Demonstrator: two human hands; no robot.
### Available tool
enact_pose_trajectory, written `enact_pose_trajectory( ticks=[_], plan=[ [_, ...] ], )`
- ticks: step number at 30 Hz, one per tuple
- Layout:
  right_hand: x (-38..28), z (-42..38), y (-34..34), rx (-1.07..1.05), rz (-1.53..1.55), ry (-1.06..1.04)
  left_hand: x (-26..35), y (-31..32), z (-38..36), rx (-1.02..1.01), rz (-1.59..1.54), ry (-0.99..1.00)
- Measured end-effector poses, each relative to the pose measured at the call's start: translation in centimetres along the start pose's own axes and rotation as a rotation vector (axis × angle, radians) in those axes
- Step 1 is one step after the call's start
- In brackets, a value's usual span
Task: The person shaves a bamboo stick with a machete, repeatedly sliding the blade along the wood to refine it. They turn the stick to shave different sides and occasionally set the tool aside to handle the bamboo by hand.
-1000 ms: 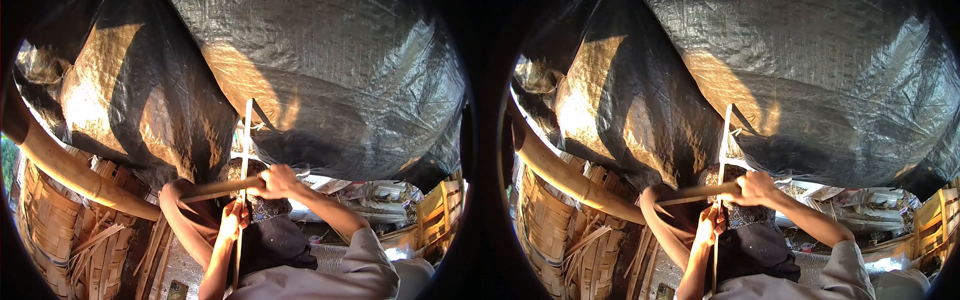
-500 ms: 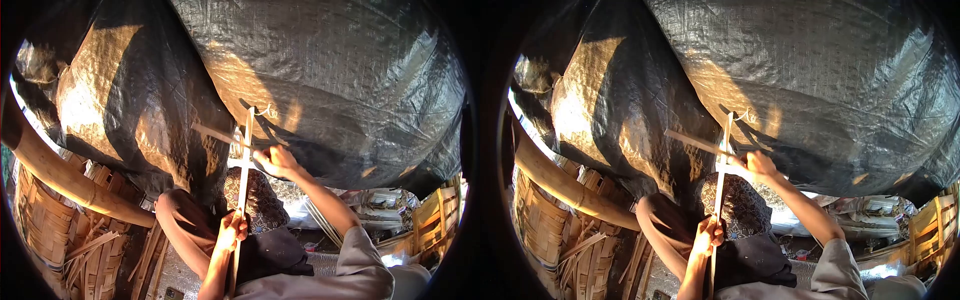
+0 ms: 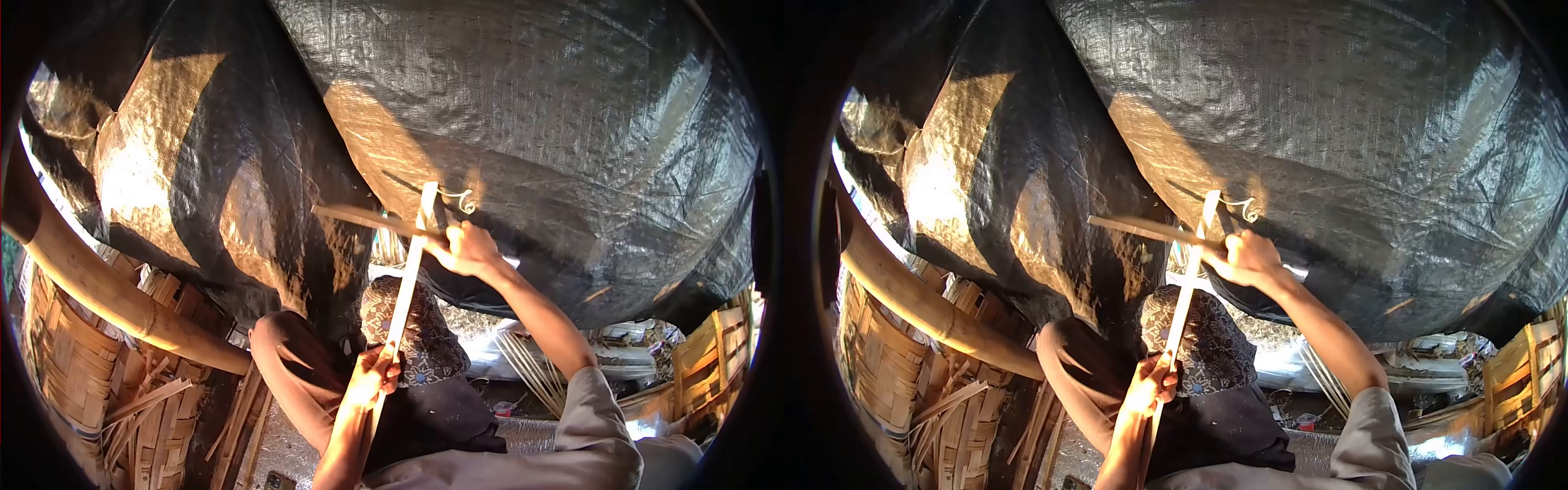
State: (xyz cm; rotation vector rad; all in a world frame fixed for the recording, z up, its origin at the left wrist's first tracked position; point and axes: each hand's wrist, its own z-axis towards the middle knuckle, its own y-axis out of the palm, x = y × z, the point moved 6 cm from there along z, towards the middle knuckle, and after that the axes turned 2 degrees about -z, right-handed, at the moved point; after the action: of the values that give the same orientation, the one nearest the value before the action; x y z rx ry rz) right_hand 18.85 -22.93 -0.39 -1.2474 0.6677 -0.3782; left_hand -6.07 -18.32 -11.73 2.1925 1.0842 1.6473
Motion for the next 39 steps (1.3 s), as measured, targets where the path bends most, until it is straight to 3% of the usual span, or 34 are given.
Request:
enact_pose_trajectory(
  ticks=[1, 3, 5, 7, 8, 9, 10, 11, 13, 15, 16, 21, 22, 23, 25, 26, 30, 32, 33, 35, 37, 39],
  plan=[
    [-1.0, -1.0, 0.2, 0.076, -0.002, -0.097, -0.1, 0.1, 0.2, -0.018, -0.006, -0.011],
    [-2.6, -3.0, 1.1, -0.13, -0.02, -0.148, -0.5, 0.3, 0.2, -0.023, -0.024, -0.012],
    [-3.4, -4.0, 1.3, -0.106, -0.15, -0.341, -0.3, 0.6, -0.1, -0.023, -0.052, -0.037],
    [-1.3, -2.4, -0.5, 0.083, -0.177, -0.244, -0.2, 0.6, -0.1, -0.013, -0.068, -0.035],
    [1.5, -0.5, -1.2, -0.063, -0.06, 0.141, -0.3, 0.4, 0.0, 0.004, -0.054, -0.034],
    [6.0, 1.7, -0.2, 0.002, 0.086, 0.372, -0.3, 0.2, 0.0, 0.017, -0.036, -0.034],
    [7.5, 2.1, -0.9, -0.116, 0.139, 0.432, 0.1, 0.4, -0.8, 0.041, -0.005, -0.069],
    [9.1, 2.9, -0.3, -0.084, 0.126, 0.47, -0.6, -0.3, -0.8, 0.057, 0.041, -0.015],
    [7.8, 1.6, -0.7, -0.078, 0.006, 0.34, -0.7, -0.3, -0.4, -0.01, -0.023, -0.043],
    [6.4, -0.4, 0.6, -0.233, -0.104, 0.304, -1.0, -0.2, 0.1, 0.002, -0.024, -0.029],
    [5.5, -1.4, 1.3, -0.174, -0.11, 0.269, -0.8, -0.1, 0.2, -0.002, -0.018, -0.015],
    [6.5, -5.2, 10.9, -0.476, 0.353, 0.457, -0.5, -0.2, 0.4, 0.051, 0.074, 0.095],
    [7.0, -6.0, 12.6, -0.45, 0.374, 0.512, -0.2, -0.3, 0.3, 0.062, 0.127, 0.137],
    [8.3, -7.1, 14.7, -0.22, 0.404, 0.496, 0.2, -0.5, 0.0, 0.072, 0.18, 0.177],
    [7.5, -10.8, 17.5, -0.673, 1.091, 0.827, 0.5, -1.2, -0.5, 0.127, 0.303, 0.243],
    [6.8, -12.3, 16.9, -0.568, 1.133, 0.916, 0.9, -1.3, -1.2, 0.133, 0.419, 0.295],
    [7.8, -16.0, 14.3, -0.459, 0.902, 0.821, -0.3, -2.9, -4.5, 0.319, 0.716, 0.374],
    [7.5, -16.4, 12.2, -0.391, 0.892, 0.639, 1.0, -0.9, -7.1, 0.395, 1.008, 0.487],
    [7.8, -16.7, 11.5, -0.393, 0.901, 0.516, -0.2, -1.4, -7.7, 0.409, 1.001, 0.464],
    [6.9, -16.6, 9.0, -0.324, 0.899, 0.428, -2.1, -1.5, -9.7, 0.463, 1.255, 0.67],
    [6.5, -16.4, 8.1, -0.341, 0.894, 0.336, -2.6, -1.4, -10.5, 0.537, 1.341, 0.532],
    [5.7, -15.8, 7.3, -0.357, 0.892, 0.33, -2.2, -1.7, -9.1, 0.501, 1.259, 0.131]
  ],
)
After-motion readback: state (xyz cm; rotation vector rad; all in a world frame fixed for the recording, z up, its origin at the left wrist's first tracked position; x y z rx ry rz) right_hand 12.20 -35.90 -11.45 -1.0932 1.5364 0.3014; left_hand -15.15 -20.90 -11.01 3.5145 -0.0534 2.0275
